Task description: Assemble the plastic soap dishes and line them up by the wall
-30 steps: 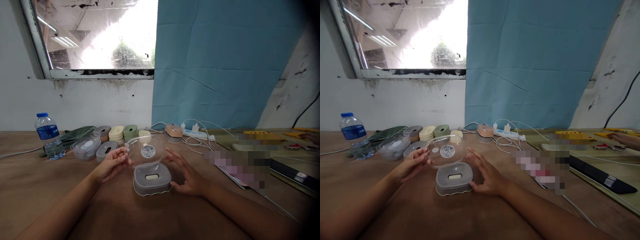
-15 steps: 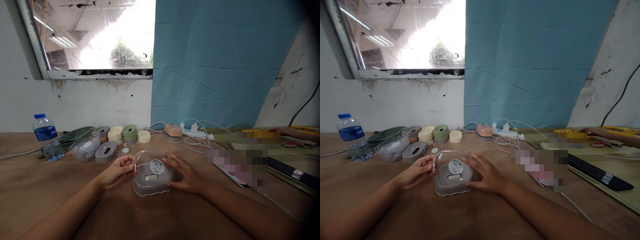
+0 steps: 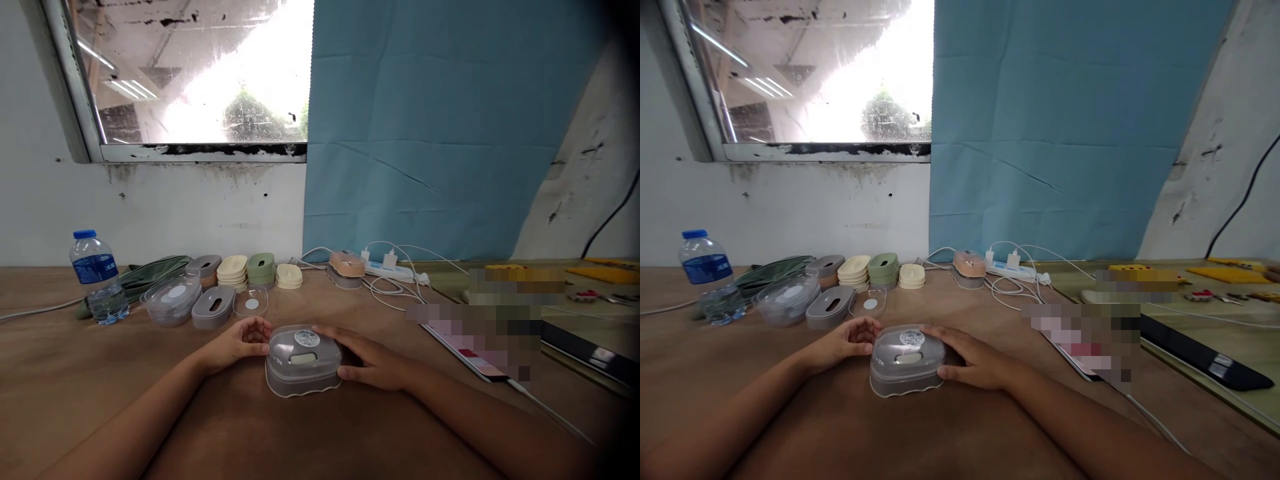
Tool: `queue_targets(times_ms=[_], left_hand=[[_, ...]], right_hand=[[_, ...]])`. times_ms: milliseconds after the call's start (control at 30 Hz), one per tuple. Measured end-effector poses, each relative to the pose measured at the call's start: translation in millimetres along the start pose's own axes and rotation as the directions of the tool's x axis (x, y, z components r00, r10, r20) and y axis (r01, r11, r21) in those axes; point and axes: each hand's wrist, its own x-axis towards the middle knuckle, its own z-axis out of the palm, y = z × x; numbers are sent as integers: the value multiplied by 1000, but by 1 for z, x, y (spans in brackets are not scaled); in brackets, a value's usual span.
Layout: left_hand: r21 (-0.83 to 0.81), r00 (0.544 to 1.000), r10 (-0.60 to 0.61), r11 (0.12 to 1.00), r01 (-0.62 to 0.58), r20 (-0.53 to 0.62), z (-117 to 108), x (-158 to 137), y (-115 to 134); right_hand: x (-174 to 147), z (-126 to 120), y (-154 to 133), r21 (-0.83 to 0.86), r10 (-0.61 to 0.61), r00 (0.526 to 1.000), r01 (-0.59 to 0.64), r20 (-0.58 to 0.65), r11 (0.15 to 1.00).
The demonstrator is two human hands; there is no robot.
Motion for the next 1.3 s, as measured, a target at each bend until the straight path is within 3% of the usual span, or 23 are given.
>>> queue_targets(times_ms=[400,700,833,933,1033,1100,1300], left_hand=[[178,989,41,982,-66,139,0,-4,9],[296,978,141,938,-181,153,4,-7,12],[402,972,186,887,-229,144,10,-8,13],[565,967,239,787,-246,89,14,-8,11],[728,964,260,651,-214,51,16,-8,9],[799,966,246,566,-204,72,16,-8,9],[930,947,303,304,-204,109,12,-9,14]], right_hand=[[2,8,1,-118,-2,999,-4,-51,993],[5,8,-7,-46,-41,995,37,-95,998],[4,10,-7,-97,8,988,-24,-155,995],[6,13,-3,-223,90,957,-154,-275,962],[9,11,6,-325,168,881,-332,-442,886],[8,5,13,-349,202,848,-403,-490,846],[2,-8,22,-475,150,875,-386,-461,791]])
